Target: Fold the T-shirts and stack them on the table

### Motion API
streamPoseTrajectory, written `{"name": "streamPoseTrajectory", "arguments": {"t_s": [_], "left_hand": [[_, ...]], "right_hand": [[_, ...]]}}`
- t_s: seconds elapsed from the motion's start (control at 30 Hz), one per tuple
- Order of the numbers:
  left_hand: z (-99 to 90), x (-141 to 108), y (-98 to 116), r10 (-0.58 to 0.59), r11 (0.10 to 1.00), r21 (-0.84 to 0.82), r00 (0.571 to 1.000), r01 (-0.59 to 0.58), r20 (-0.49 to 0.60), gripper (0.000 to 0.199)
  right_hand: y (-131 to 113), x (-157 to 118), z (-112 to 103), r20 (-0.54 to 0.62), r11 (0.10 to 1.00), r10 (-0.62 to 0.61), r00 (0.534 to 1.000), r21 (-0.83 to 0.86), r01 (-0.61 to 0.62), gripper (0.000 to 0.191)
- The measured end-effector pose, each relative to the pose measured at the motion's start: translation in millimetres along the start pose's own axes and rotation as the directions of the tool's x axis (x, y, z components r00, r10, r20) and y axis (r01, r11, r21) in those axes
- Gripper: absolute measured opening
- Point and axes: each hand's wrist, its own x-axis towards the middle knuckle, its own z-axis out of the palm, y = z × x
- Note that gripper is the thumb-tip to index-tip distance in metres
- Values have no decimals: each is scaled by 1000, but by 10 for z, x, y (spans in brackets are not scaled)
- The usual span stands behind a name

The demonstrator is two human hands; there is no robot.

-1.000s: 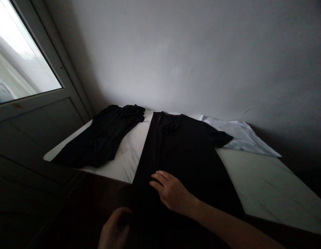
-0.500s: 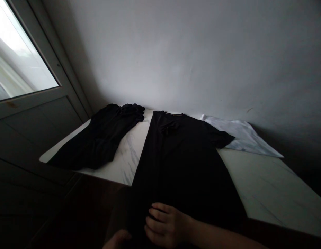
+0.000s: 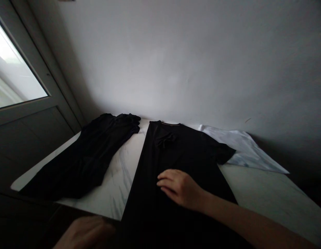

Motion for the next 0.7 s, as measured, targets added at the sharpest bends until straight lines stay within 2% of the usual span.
{"name": "streamPoseTrajectory", "arguments": {"t_s": [0.07,0.1,0.17,0.2,0.27,0.33,0.4,0.47,0.53,0.63,0.7], "left_hand": [[-423,578,53,72,995,74,995,-67,-64,30],[-602,935,84,112,976,199,986,-86,-126,30],[-856,1737,143,156,912,403,972,-74,-173,31],[-923,2156,160,151,888,457,973,-55,-175,30],[-950,2962,150,88,879,477,981,6,-175,29],[-876,3661,72,53,873,486,983,38,-174,26],[-762,4216,-63,8,869,487,981,90,-195,25],[-655,4626,-230,-38,867,479,976,139,-215,28],[-577,4915,-401,-76,869,465,974,170,-214,33],[-523,5184,-621,-108,883,436,978,177,-178,31],[-521,5289,-727,-100,900,408,984,153,-148,28]], "right_hand": [[478,274,-133,13,969,247,969,-32,-246,17],[723,420,-175,30,923,381,924,-57,-379,17],[1198,707,-220,39,778,626,779,-111,-619,17],[1420,838,-228,24,702,709,705,-128,-701,18],[1817,1060,-223,-24,591,800,599,-141,-795,21],[2137,1222,-191,-62,539,832,551,-140,-831,23],[2366,1330,-130,-67,496,859,508,-137,-857,23],[2507,1390,-41,-54,461,880,471,-137,-877,25],[2574,1408,65,-46,437,894,446,-141,-889,31],[2608,1375,212,-55,435,893,446,-146,-889,35],[2633,1333,282,-59,450,886,461,-137,-883,29]]}}
